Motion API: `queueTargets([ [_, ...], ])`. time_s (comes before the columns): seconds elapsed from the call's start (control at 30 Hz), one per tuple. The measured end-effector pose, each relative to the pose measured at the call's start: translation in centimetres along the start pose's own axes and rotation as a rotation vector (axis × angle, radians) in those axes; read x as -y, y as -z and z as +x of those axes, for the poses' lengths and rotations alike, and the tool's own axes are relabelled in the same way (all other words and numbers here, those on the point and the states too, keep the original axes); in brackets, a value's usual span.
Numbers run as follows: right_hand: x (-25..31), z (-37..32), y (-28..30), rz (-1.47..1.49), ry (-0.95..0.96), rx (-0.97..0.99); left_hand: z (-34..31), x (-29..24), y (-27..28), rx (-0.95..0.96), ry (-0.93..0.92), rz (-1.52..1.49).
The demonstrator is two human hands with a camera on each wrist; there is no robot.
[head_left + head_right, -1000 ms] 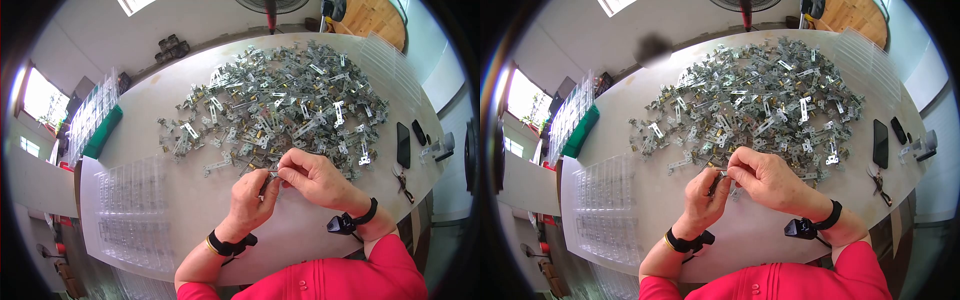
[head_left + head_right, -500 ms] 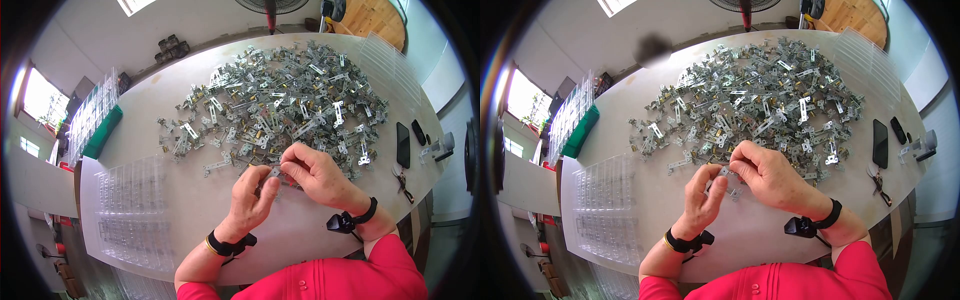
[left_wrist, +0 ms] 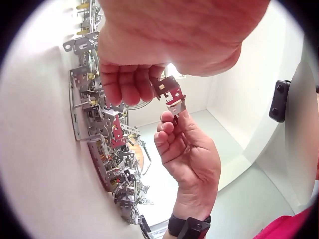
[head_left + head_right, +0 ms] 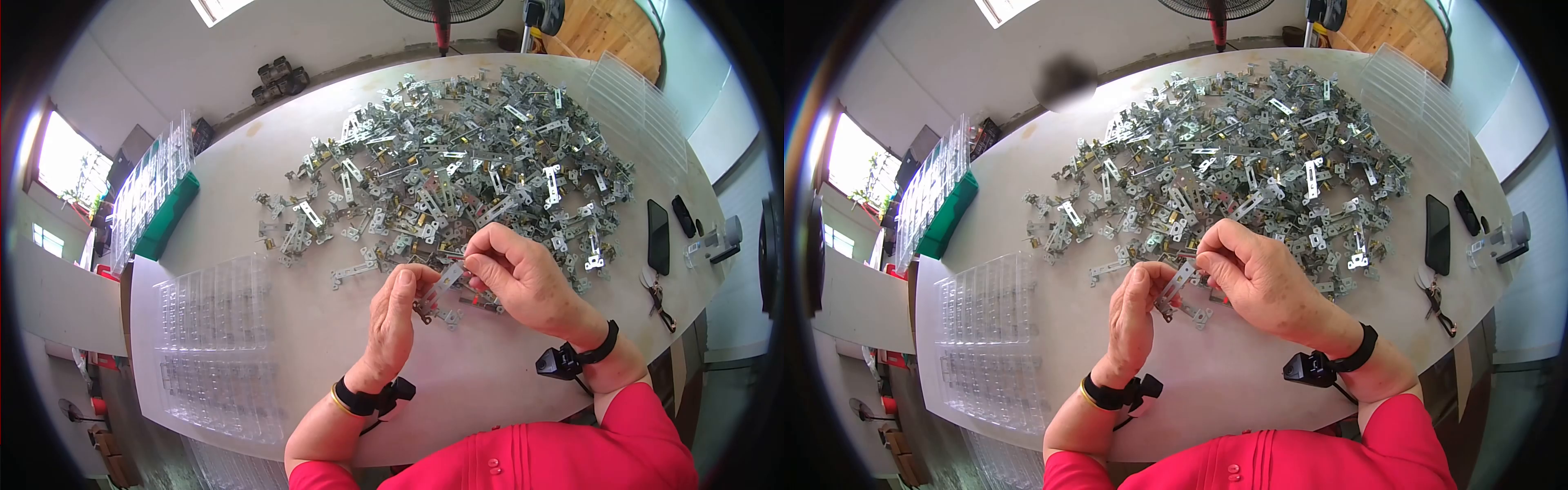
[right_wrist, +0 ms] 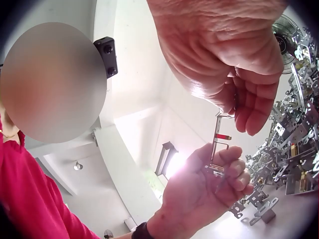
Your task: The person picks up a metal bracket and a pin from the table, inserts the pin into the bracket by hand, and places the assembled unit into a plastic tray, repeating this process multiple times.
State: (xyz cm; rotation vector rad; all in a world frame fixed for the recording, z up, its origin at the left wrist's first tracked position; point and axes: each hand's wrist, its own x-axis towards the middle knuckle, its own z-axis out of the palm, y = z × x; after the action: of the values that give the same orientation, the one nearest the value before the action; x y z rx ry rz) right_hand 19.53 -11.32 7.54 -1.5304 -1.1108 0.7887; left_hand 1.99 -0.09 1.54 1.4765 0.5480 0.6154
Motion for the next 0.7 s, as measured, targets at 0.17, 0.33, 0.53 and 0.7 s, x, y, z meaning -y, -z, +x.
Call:
queueTargets([
  [0.17,0.0,0.0,0.0,-0.033,0.020,-0.017,0.0,0.0,-0.2,-0.028,0.003,-0.003],
  [0.33,-0.2,0.2,-0.1,-0.132,0.300,-0.221,0.4,0.1,-1.0,-0.262,-0.026,-0.129],
  [0.53,-0.3,0.5,0.1,-0.379,0.536,-0.323,-0.2,-1.3,-0.2,-0.076,0.226,-0.252],
  [0.7,0.0,0.2,-0.8,-0.531,0.774,-0.210,0.2,-1.1,-0.1,0.066,0.246,-0.517],
])
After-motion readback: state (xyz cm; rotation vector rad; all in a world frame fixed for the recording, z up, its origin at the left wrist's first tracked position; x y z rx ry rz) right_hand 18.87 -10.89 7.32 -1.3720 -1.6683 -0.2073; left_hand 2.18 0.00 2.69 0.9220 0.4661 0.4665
